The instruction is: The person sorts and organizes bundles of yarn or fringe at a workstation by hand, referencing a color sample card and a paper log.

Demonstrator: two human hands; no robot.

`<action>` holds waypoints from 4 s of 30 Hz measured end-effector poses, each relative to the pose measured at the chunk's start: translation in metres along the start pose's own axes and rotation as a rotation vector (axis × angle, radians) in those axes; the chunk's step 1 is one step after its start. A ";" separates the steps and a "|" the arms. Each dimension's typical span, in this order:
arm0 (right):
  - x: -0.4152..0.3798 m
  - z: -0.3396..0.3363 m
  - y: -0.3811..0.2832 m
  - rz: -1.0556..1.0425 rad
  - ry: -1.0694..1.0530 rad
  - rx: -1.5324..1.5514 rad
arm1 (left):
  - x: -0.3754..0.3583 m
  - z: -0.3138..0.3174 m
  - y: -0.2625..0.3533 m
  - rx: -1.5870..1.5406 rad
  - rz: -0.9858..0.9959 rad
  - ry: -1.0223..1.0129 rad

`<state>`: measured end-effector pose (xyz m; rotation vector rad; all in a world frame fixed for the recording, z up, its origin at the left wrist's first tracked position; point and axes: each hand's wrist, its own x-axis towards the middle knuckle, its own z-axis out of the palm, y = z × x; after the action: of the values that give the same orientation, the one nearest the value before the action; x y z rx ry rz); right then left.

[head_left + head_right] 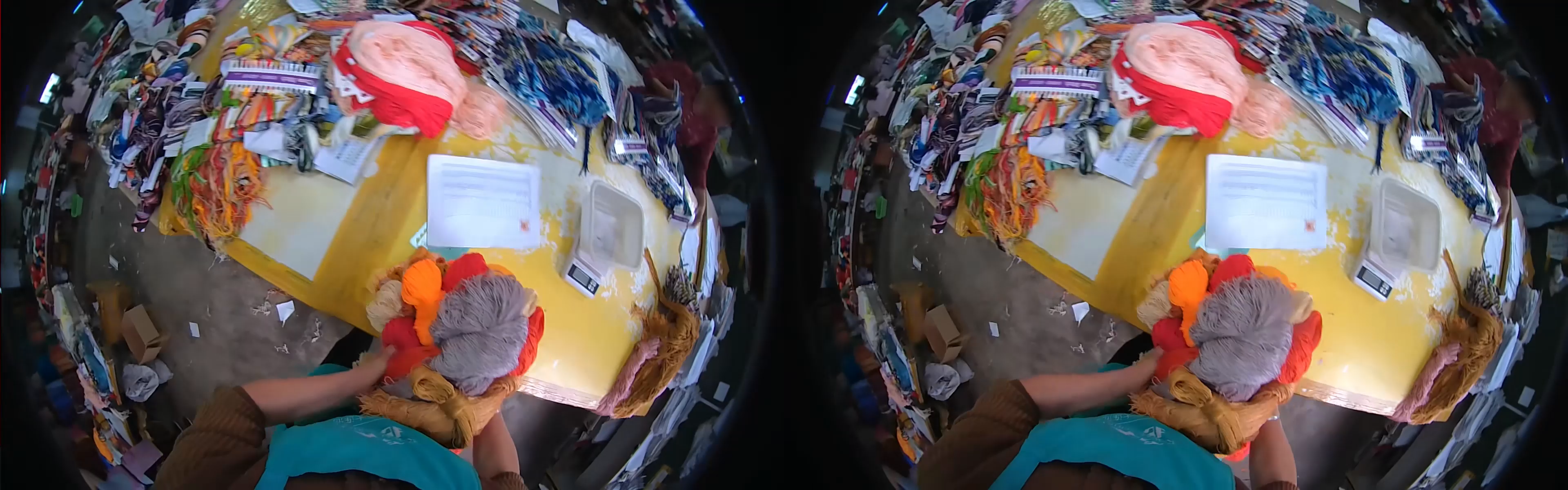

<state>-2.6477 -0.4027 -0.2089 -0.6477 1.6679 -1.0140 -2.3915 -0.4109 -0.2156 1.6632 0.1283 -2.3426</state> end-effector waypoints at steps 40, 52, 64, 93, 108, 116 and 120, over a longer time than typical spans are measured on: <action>0.128 0.306 -0.010 0.145 -0.757 1.309 | -0.108 -0.030 0.292 1.166 1.711 1.045; 0.044 0.237 -0.107 0.394 -0.334 0.485 | -0.129 -0.061 0.258 1.121 1.647 0.989; -0.035 0.158 0.023 0.630 -0.557 0.096 | -0.164 -0.098 0.122 0.874 1.698 0.899; -0.193 0.690 0.018 -0.253 -1.168 -0.755 | -0.343 -0.642 -0.019 0.806 0.955 0.792; -0.188 1.055 -0.061 -0.314 -1.390 -0.793 | -0.274 -0.943 0.021 0.571 0.495 0.828; -0.196 1.255 -0.039 -0.143 -1.447 -0.882 | -0.314 -1.083 0.126 0.147 0.489 0.795; -0.209 1.346 -0.036 -0.140 -1.449 -0.861 | -0.273 -1.161 0.140 0.095 0.617 0.948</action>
<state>-1.3113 -0.6660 -0.2238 -1.5612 0.6201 0.2842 -1.2091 -0.2419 -0.3421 2.2936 -0.2840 -1.0251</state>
